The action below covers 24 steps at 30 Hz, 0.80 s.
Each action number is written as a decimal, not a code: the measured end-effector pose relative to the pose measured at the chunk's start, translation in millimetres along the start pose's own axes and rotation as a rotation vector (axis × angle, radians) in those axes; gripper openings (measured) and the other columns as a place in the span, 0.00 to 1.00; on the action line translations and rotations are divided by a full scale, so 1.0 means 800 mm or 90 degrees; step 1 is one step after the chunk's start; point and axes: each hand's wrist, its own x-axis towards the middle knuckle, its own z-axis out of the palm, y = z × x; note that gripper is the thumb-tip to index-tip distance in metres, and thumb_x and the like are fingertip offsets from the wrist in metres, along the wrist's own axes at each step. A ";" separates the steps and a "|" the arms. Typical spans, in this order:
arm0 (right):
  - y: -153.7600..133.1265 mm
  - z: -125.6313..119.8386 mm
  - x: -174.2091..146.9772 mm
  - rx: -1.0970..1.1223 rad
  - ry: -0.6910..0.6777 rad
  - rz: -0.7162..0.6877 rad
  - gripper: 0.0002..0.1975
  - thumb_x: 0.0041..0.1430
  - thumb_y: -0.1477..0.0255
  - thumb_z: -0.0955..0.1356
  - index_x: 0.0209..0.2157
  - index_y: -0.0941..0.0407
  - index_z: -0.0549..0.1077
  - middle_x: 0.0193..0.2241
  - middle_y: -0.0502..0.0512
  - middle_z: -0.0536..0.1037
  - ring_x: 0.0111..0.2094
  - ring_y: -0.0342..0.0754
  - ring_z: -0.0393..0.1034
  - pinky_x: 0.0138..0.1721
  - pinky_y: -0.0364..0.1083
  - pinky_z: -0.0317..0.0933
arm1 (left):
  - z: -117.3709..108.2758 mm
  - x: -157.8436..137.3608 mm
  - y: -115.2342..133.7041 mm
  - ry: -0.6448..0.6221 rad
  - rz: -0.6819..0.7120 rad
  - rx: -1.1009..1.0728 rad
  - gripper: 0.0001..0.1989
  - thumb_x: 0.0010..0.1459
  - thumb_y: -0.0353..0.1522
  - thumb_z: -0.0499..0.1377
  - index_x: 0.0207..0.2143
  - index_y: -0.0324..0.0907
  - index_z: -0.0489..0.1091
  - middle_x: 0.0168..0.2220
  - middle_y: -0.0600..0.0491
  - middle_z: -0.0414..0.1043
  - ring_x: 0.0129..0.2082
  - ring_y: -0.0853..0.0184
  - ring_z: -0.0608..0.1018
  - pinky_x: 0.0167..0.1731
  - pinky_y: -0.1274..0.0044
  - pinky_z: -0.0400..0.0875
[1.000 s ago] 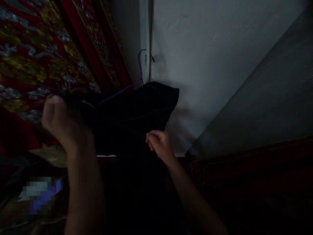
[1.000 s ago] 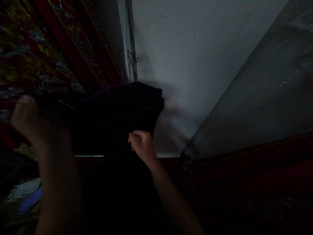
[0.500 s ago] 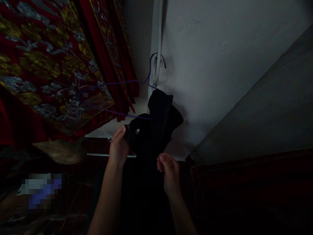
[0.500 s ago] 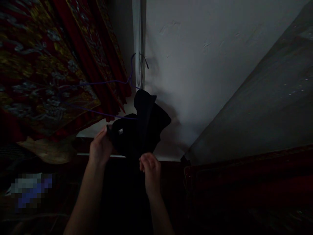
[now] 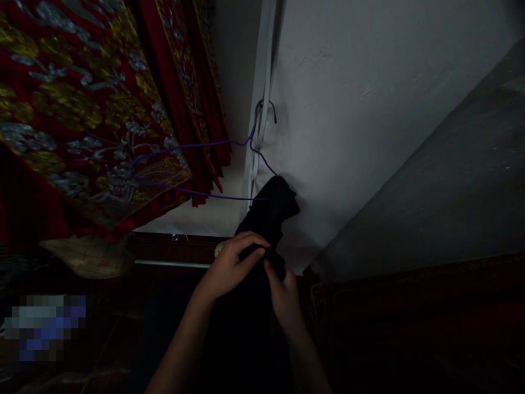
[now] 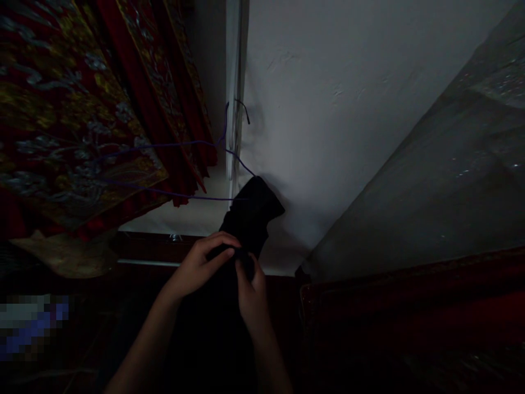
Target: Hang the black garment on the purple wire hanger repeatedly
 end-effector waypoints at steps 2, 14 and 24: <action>0.002 -0.014 -0.011 -0.008 0.036 0.054 0.21 0.54 0.53 0.73 0.41 0.55 0.79 0.40 0.60 0.83 0.43 0.57 0.77 0.44 0.52 0.71 | -0.001 0.002 -0.016 -0.016 0.007 0.027 0.17 0.64 0.28 0.54 0.52 0.46 0.75 0.52 0.46 0.76 0.54 0.59 0.75 0.58 0.65 0.66; -0.053 -0.061 0.003 -0.054 -0.027 0.115 0.12 0.37 0.67 0.75 0.28 0.54 0.78 0.26 0.51 0.79 0.31 0.51 0.72 0.28 0.44 0.64 | 0.047 -0.010 -0.073 -0.246 -0.058 -0.125 0.27 0.47 0.22 0.60 0.51 0.45 0.76 0.50 0.48 0.78 0.51 0.59 0.79 0.53 0.66 0.72; -0.166 -0.048 0.069 -0.306 -0.443 -0.190 0.11 0.47 0.77 0.65 0.26 0.54 0.80 0.23 0.50 0.79 0.27 0.48 0.71 0.29 0.45 0.64 | -0.016 -0.029 -0.049 -0.173 -0.281 -0.304 0.20 0.55 0.48 0.64 0.38 0.41 0.80 0.35 0.48 0.80 0.37 0.58 0.81 0.39 0.70 0.75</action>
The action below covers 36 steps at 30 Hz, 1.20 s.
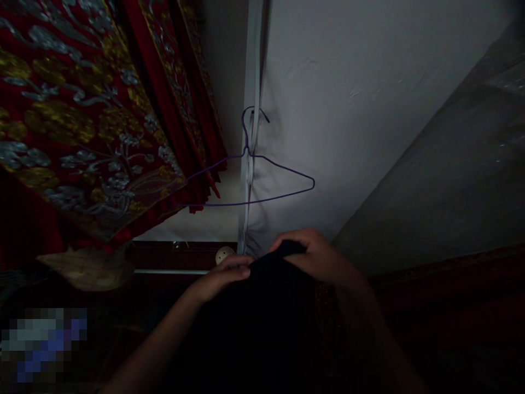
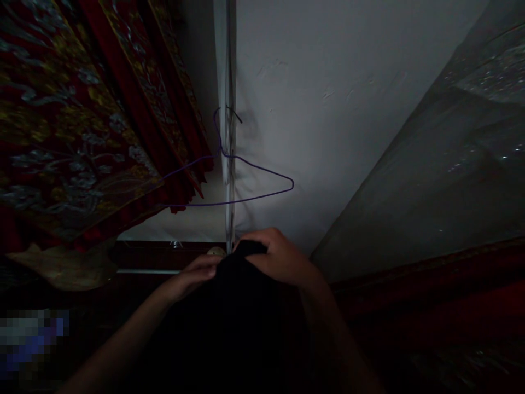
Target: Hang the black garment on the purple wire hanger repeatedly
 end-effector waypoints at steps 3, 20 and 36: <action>-0.013 -0.009 0.040 -0.017 0.146 -0.169 0.19 0.45 0.79 0.64 0.35 0.53 0.81 0.34 0.51 0.83 0.37 0.50 0.76 0.44 0.48 0.68 | -0.024 -0.004 0.012 0.028 -0.059 0.225 0.26 0.59 0.53 0.59 0.40 0.40 0.79 0.39 0.48 0.80 0.41 0.57 0.80 0.41 0.71 0.74; 0.093 -0.025 0.108 -0.122 0.182 -0.044 0.16 0.55 0.61 0.67 0.20 0.56 0.68 0.19 0.48 0.68 0.24 0.43 0.62 0.26 0.43 0.53 | -0.149 -0.092 0.052 0.220 -0.116 0.720 0.22 0.63 0.46 0.50 0.41 0.44 0.79 0.44 0.44 0.81 0.47 0.52 0.81 0.50 0.65 0.72; 0.063 -0.014 0.077 -0.093 0.117 -0.102 0.09 0.59 0.68 0.64 0.26 0.55 0.67 0.22 0.47 0.68 0.26 0.43 0.62 0.29 0.43 0.56 | -0.144 -0.033 0.143 0.446 0.162 0.733 0.15 0.61 0.45 0.55 0.42 0.45 0.68 0.35 0.53 0.75 0.34 0.62 0.76 0.36 0.73 0.69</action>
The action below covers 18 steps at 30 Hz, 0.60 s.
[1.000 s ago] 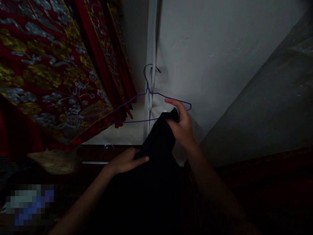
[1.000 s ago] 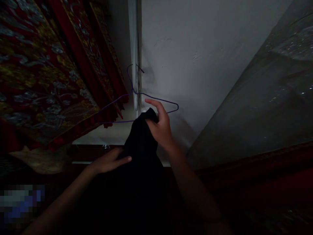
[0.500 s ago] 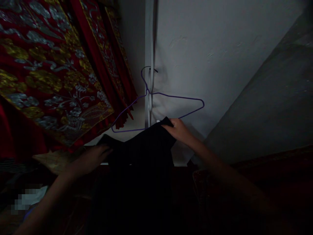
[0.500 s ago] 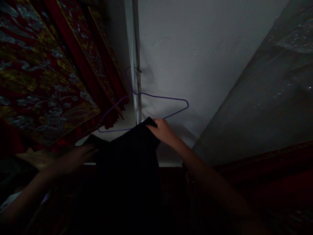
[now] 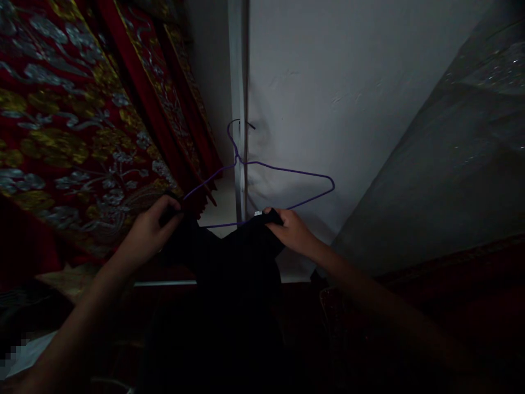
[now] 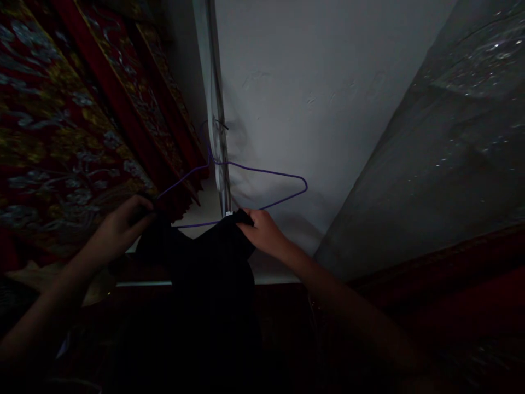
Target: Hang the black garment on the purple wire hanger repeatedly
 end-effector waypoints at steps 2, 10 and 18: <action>-0.002 -0.009 -0.001 -0.028 0.018 0.007 0.10 0.59 0.67 0.65 0.25 0.55 0.66 0.21 0.46 0.67 0.25 0.43 0.61 0.28 0.43 0.54 | 0.004 -0.009 -0.018 -0.027 -0.031 0.007 0.17 0.60 0.47 0.54 0.42 0.45 0.65 0.33 0.54 0.74 0.32 0.62 0.75 0.34 0.73 0.69; -0.011 -0.009 -0.003 -0.057 0.005 -0.018 0.07 0.56 0.72 0.64 0.25 0.54 0.65 0.22 0.47 0.69 0.26 0.43 0.61 0.28 0.43 0.53 | -0.003 -0.021 -0.035 -0.174 -0.090 0.002 0.26 0.56 0.50 0.55 0.49 0.42 0.72 0.49 0.45 0.79 0.48 0.52 0.80 0.49 0.66 0.74; -0.008 -0.006 -0.006 -0.077 0.009 0.027 0.08 0.58 0.69 0.65 0.25 0.54 0.66 0.21 0.48 0.68 0.25 0.44 0.62 0.29 0.45 0.54 | -0.017 -0.006 -0.020 -0.120 -0.055 0.084 0.18 0.54 0.40 0.56 0.44 0.45 0.78 0.42 0.47 0.82 0.40 0.53 0.82 0.44 0.65 0.75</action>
